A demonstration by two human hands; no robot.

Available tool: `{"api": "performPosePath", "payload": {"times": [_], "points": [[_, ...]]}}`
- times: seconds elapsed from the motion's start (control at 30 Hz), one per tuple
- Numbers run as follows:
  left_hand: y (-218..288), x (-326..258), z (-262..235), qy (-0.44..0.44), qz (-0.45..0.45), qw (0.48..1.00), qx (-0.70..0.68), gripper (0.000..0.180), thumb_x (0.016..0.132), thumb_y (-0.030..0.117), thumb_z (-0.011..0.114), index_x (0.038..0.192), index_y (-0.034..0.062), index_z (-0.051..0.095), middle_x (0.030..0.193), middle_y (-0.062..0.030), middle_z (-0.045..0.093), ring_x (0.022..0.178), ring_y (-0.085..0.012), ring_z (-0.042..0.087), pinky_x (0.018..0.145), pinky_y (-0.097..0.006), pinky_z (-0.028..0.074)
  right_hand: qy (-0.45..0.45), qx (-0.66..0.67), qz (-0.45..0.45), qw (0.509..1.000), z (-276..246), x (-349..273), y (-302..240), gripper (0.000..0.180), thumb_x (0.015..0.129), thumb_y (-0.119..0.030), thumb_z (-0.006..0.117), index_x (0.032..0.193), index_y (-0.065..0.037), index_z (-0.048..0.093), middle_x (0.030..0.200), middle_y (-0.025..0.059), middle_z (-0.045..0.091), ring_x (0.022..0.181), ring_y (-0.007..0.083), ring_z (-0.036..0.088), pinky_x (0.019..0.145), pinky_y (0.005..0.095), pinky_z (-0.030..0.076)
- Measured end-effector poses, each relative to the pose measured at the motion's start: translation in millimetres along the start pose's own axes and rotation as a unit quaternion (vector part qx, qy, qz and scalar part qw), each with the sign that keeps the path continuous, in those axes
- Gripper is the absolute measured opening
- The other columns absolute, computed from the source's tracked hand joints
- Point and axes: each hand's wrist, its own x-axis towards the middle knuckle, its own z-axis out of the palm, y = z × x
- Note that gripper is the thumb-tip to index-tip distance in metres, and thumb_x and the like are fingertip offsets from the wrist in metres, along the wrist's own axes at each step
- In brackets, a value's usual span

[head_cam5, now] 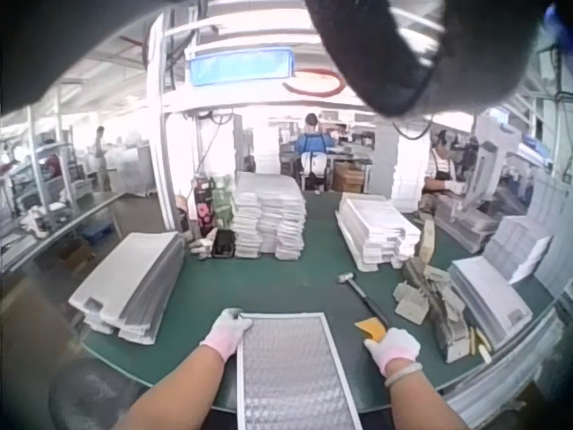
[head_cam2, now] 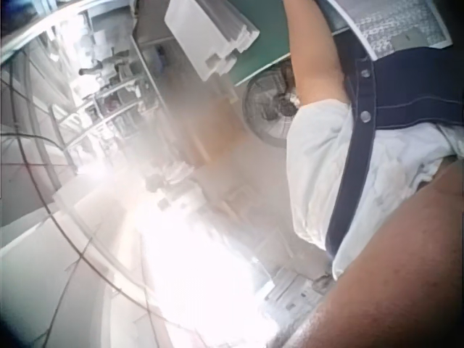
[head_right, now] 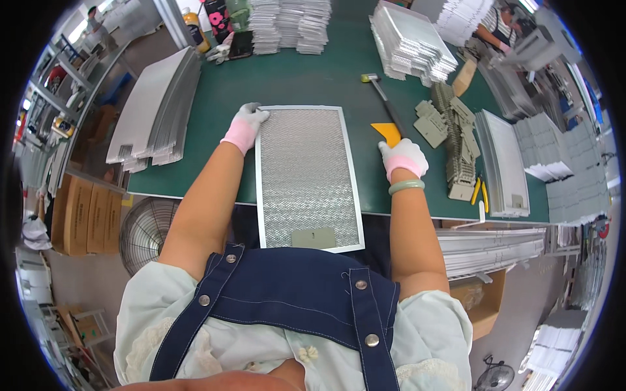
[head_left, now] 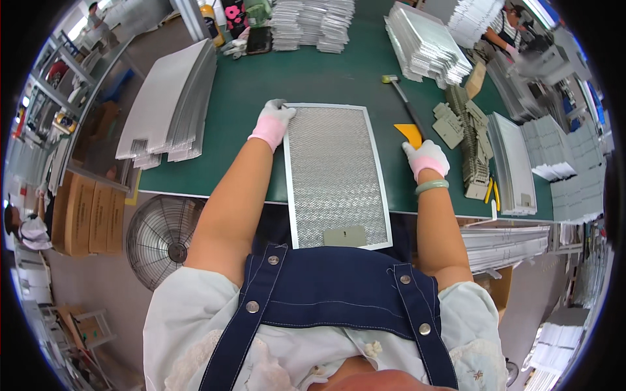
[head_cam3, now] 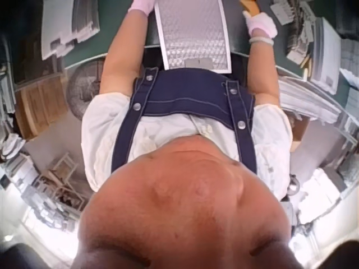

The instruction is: The person assembles metal mesh panels into rectangular frames. They place a mesh sheet on a workbench, position a plastic insert, and fit metal frame pieces around the edges. The person uses a hammer to tap the frame corners into place and a handheld machine to secure the assembly. They repeat this process for multiple units, stacking the finished frames on the table.

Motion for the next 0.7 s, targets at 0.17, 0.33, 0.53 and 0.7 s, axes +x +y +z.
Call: {"api": "performPosePath", "payload": {"times": [0.17, 0.33, 0.53, 0.7], "points": [[7, -9, 4, -0.058, -0.003, 0.996, -0.074, 0.071, 0.082, 0.009, 0.072, 0.141, -0.0099, 0.037, 0.128, -0.0240, 0.057, 0.119, -0.0303, 0.056, 0.098, -0.035, 0.049, -0.030, 0.111, -0.060, 0.992, 23, 21, 27, 0.052, 0.080, -0.044, 0.073, 0.106, 0.000, 0.067, 0.098, 0.0180, 0.071, 0.094, 0.0339, 0.069, 0.081, 0.0391, 0.054], [12, -11, 1, -0.066, -0.022, 0.992, -0.106, 0.075, 0.079, 0.003, 0.073, 0.143, -0.0084, 0.035, 0.131, -0.0247, 0.053, 0.115, -0.0303, 0.059, 0.098, -0.036, 0.050, 0.021, 0.240, -0.071, 0.968, 42, 20, 43, 0.048, 0.076, -0.037, 0.075, 0.101, 0.003, 0.068, 0.093, 0.0206, 0.071, 0.088, 0.0354, 0.068, 0.082, 0.0402, 0.053], [6, -7, 0, -0.075, -0.019, 0.993, -0.087, 0.076, 0.079, 0.003, 0.072, 0.143, -0.0082, 0.034, 0.131, -0.0251, 0.053, 0.115, -0.0301, 0.058, 0.096, -0.036, 0.051, 0.013, 0.048, -0.067, 0.997, 21, 13, -10, 0.056, 0.080, -0.048, 0.071, 0.119, -0.008, 0.064, 0.120, 0.0174, 0.064, 0.110, 0.0337, 0.064, 0.093, 0.0444, 0.052], [6, -7, 1, -0.049, 0.013, 0.997, -0.065, 0.076, 0.074, 0.013, 0.075, 0.139, -0.0091, 0.041, 0.126, -0.0270, 0.058, 0.112, -0.0299, 0.062, 0.097, -0.034, 0.050, -0.025, -0.006, -0.066, 0.997, 11, 16, -16, 0.052, 0.085, -0.047, 0.066, 0.123, -0.011, 0.062, 0.126, 0.0141, 0.058, 0.114, 0.0338, 0.061, 0.094, 0.0450, 0.051]]}}
